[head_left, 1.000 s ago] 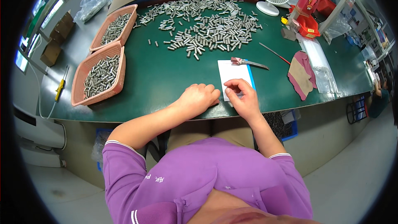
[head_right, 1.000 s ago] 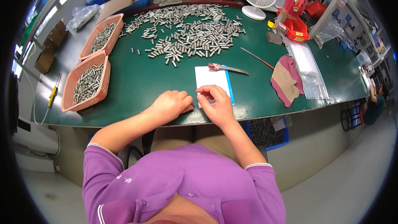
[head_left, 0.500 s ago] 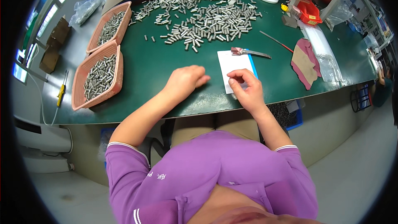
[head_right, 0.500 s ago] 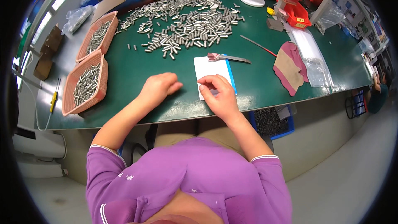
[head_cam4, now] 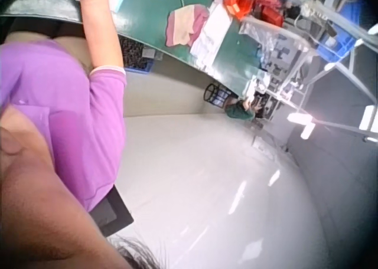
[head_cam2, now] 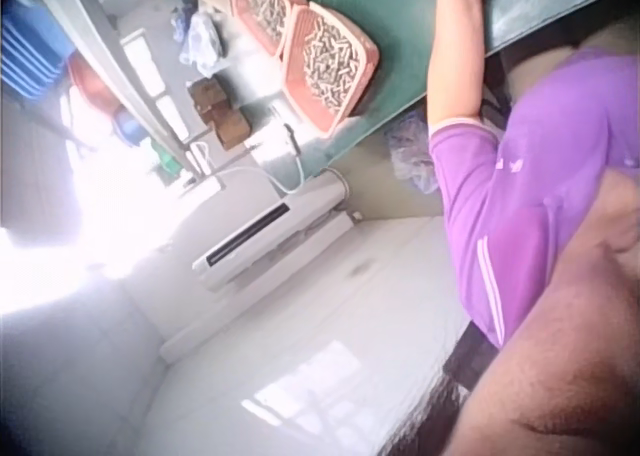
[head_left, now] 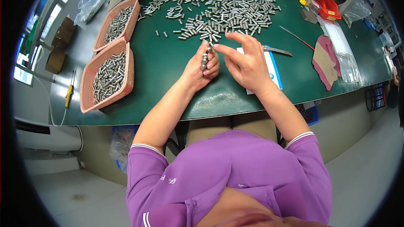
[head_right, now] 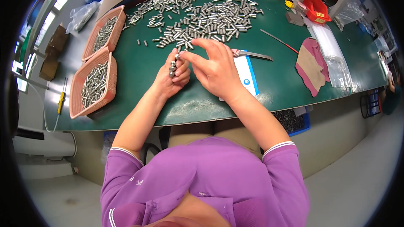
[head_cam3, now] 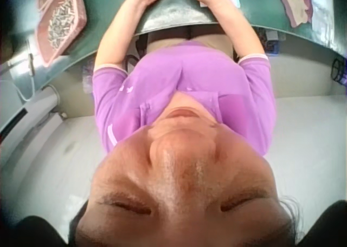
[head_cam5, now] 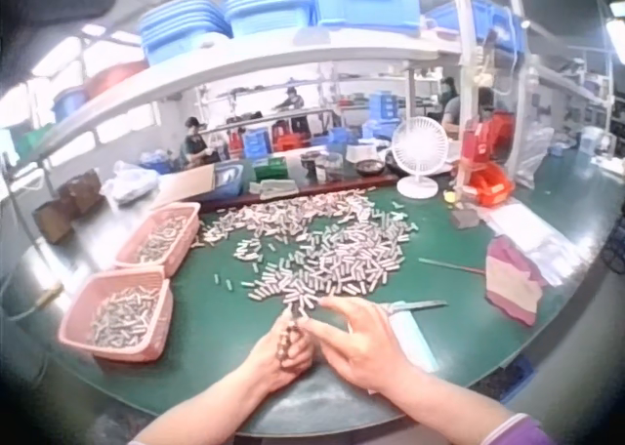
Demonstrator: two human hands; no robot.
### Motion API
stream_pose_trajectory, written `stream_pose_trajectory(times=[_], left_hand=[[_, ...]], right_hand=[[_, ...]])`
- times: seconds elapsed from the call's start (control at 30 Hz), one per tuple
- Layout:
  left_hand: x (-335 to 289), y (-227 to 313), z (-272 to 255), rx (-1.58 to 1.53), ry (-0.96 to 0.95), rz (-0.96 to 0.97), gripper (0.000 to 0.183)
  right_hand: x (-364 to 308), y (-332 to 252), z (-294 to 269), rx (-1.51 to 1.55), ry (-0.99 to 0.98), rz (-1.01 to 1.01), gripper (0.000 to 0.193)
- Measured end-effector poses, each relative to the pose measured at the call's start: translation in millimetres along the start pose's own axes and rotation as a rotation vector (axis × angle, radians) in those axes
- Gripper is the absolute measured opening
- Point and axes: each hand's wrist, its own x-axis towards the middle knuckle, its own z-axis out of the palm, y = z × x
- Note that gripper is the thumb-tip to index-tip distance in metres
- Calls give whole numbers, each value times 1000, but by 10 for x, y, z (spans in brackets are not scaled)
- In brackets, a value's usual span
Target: The person aligns small metal cylinders by hand on the work surface, rubs their ends against an abrasive block, and scrapes their ends with a scraper tool.
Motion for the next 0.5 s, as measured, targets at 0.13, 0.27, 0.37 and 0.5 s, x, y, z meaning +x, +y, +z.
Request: stream_pose_trajectory(times=[0.13, 0.27, 0.37, 0.5], left_hand=[[-26, 0, 68, 7, 25, -38, 47], [-36, 16, 84, -22, 61, -62, 48], [-31, -3, 67, -36, 56, -51, 48], [-6, -6, 68, 15, 162, -6, 47]], right_hand=[[17, 1, 0, -26, -42, -24, 41], [10, 32, 9, -55, -58, -59, 43], [-20, 45, -17, -68, -77, -62, 44], [-17, 20, -11, -7, -98, -46, 44]])
